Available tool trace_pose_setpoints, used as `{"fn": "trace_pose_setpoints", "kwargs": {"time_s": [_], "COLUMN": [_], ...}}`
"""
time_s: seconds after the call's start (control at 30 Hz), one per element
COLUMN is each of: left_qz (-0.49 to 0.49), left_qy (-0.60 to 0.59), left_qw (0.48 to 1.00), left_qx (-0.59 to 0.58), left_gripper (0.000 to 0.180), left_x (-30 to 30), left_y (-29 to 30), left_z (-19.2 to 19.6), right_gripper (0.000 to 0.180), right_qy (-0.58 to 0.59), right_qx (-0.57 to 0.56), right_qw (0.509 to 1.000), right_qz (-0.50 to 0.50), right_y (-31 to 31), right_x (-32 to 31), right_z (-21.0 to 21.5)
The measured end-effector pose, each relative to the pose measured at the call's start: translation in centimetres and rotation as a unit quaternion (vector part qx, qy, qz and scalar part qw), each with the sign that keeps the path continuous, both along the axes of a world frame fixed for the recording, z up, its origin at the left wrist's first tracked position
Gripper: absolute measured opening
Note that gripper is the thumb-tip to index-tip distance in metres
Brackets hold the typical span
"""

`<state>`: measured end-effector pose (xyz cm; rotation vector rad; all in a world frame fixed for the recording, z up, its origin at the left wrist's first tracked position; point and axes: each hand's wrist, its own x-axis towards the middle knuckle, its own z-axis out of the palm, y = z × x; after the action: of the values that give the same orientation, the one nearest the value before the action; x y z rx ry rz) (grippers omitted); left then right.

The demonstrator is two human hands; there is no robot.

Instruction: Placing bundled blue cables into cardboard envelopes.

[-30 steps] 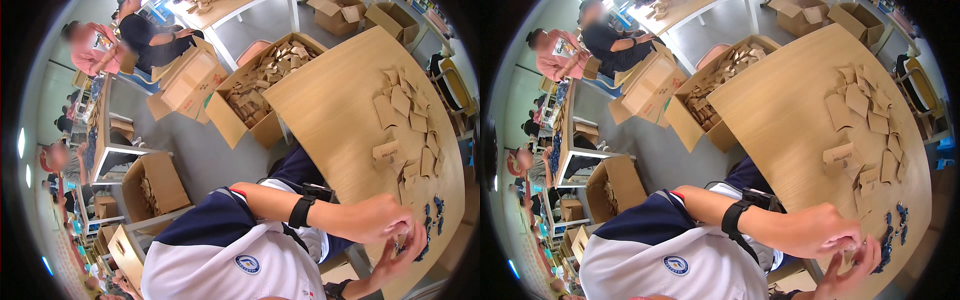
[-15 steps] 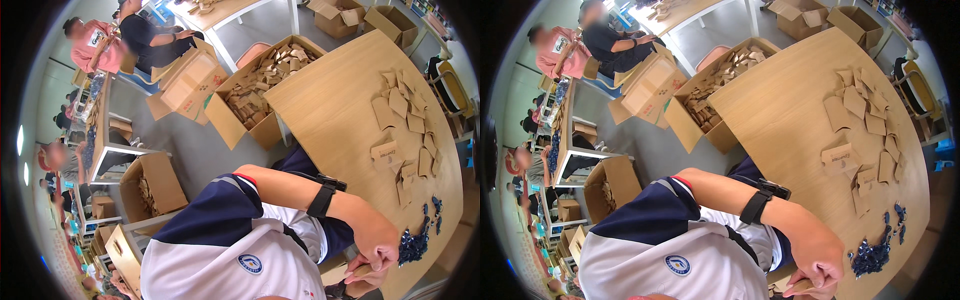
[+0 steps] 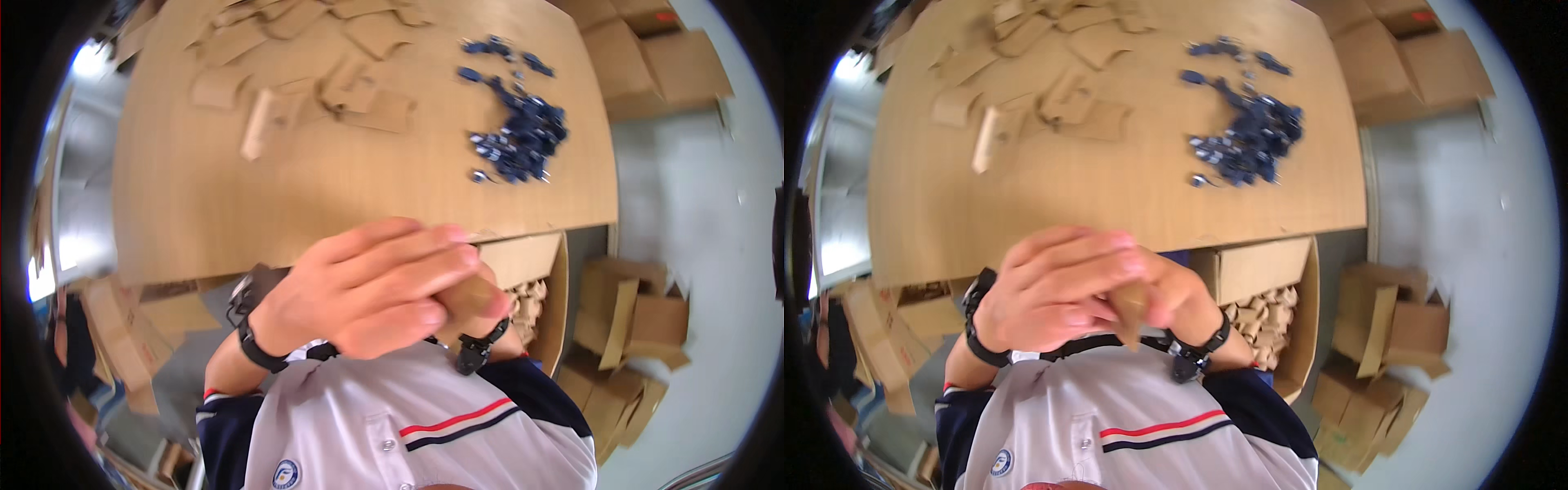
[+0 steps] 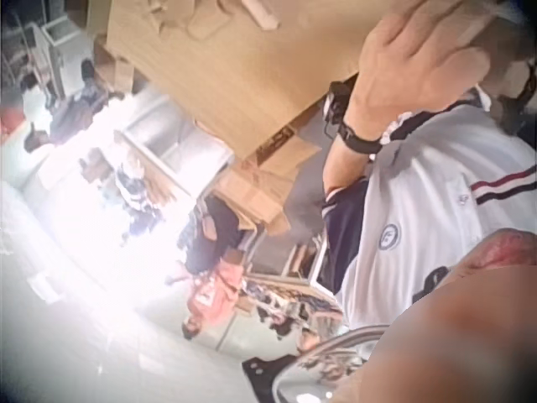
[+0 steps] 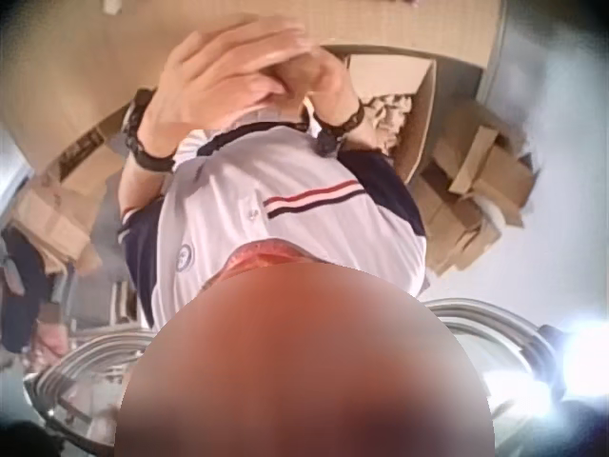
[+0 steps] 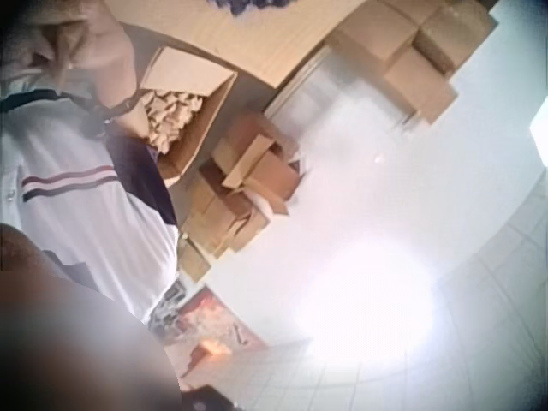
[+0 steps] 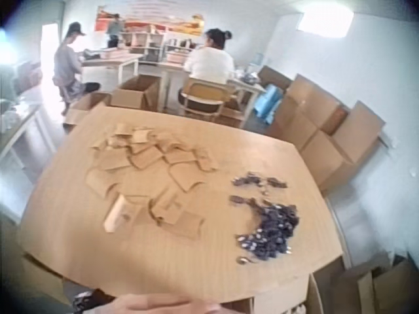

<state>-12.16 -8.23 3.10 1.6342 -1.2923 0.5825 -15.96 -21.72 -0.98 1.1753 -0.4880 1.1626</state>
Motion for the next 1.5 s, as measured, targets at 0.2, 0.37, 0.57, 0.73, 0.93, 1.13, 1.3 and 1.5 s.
{"fn": "trace_pose_setpoints", "kwargs": {"time_s": [0.2, 0.37, 0.57, 0.73, 0.93, 1.13, 1.3, 1.5], "left_qz": [0.043, 0.052, 0.077, 0.101, 0.138, 0.131, 0.116, 0.114], "left_qy": [0.051, 0.244, 0.32, 0.299, 0.291, 0.315, 0.343, 0.185], "left_qw": [0.985, 0.933, 0.922, 0.897, 0.888, 0.893, 0.906, 0.974], "left_qx": [0.157, 0.259, 0.205, 0.31, 0.329, 0.294, 0.218, 0.064], "left_gripper": [0.072, 0.088, 0.081, 0.075, 0.064, 0.057, 0.05, 0.051], "left_x": [-0.9, -0.4, -0.4, -0.3, -0.7, -1.6, -2.1, 0.8], "left_y": [-0.8, 1.6, 6.2, 6.1, 5.6, 5.2, 4.0, -0.8], "left_z": [1.9, 1.7, -1.6, -1.8, -1.6, -0.6, -0.4, 2.9], "right_gripper": [0.048, 0.018, 0.077, 0.045, 0.025, 0.023, 0.016, 0.018], "right_qy": [-0.111, 0.077, -0.046, -0.059, -0.297, -0.465, -0.349, -0.121], "right_qx": [-0.814, -0.702, -0.745, -0.812, -0.791, -0.579, -0.66, -0.51], "right_qw": [0.153, -0.562, -0.645, -0.512, -0.311, -0.458, -0.411, -0.341], "right_qz": [-0.55, -0.431, 0.164, -0.274, -0.435, -0.489, -0.523, -0.78], "right_y": [-5.8, -20.3, -29.8, -26.6, -16.2, -16.3, -13.2, -9.2], "right_x": [-2.8, -10.4, -24.7, -10.9, 8.5, 16.2, 13.7, 9.6], "right_z": [6.6, 2.2, -11.3, 0.5, 5.9, 0.5, 5.2, 10.0]}}
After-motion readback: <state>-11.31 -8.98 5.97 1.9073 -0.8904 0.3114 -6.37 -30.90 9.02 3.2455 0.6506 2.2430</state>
